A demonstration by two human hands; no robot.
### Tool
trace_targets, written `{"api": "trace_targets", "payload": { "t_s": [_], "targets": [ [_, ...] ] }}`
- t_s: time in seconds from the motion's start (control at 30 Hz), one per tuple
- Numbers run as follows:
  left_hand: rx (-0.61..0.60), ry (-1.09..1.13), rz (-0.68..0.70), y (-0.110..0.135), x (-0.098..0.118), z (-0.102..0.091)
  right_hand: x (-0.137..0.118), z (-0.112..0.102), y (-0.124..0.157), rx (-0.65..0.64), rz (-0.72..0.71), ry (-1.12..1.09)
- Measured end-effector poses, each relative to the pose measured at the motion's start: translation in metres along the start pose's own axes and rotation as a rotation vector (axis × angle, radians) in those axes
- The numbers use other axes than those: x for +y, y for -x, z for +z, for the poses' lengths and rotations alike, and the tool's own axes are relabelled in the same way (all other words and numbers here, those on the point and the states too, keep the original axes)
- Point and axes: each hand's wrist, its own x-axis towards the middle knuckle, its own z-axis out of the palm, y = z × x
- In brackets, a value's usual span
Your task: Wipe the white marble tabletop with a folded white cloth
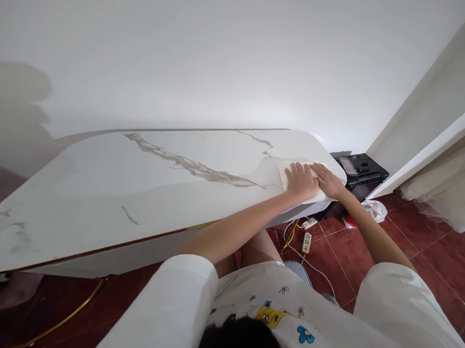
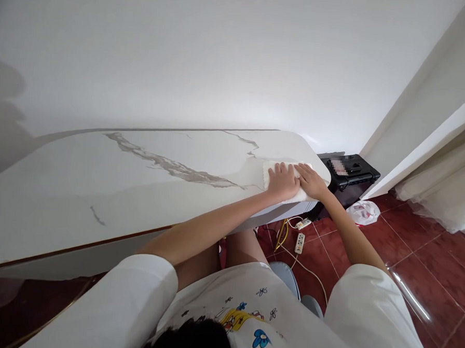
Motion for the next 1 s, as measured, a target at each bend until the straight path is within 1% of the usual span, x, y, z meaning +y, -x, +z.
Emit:
{"api": "trace_targets", "payload": {
  "t_s": [0.1,0.17,0.3,0.43,0.57,0.77,1.0],
  "targets": [
    [-0.009,0.011,0.030,-0.011,0.009,0.002,0.015,-0.005,0.001,0.000,0.018,0.015],
    [-0.005,0.022,0.043,-0.019,0.012,0.002,0.022,-0.008,-0.003,-0.006,0.034,0.027],
    [0.006,0.050,0.033,-0.039,0.006,0.003,0.031,-0.007,-0.022,-0.016,0.051,0.048],
    [0.041,0.094,0.009,-0.064,-0.014,0.004,0.033,0.001,-0.056,-0.020,0.031,0.034],
    [0.068,0.099,-0.016,-0.090,-0.039,0.005,0.033,0.012,-0.095,-0.026,0.126,-0.020],
    [0.106,0.095,-0.035,-0.128,-0.071,0.003,0.031,0.023,-0.147,-0.046,0.196,-0.081],
    [0.128,0.072,-0.098,-0.165,-0.101,0.001,0.033,0.033,-0.199,-0.068,0.174,-0.089]
  ]
}}
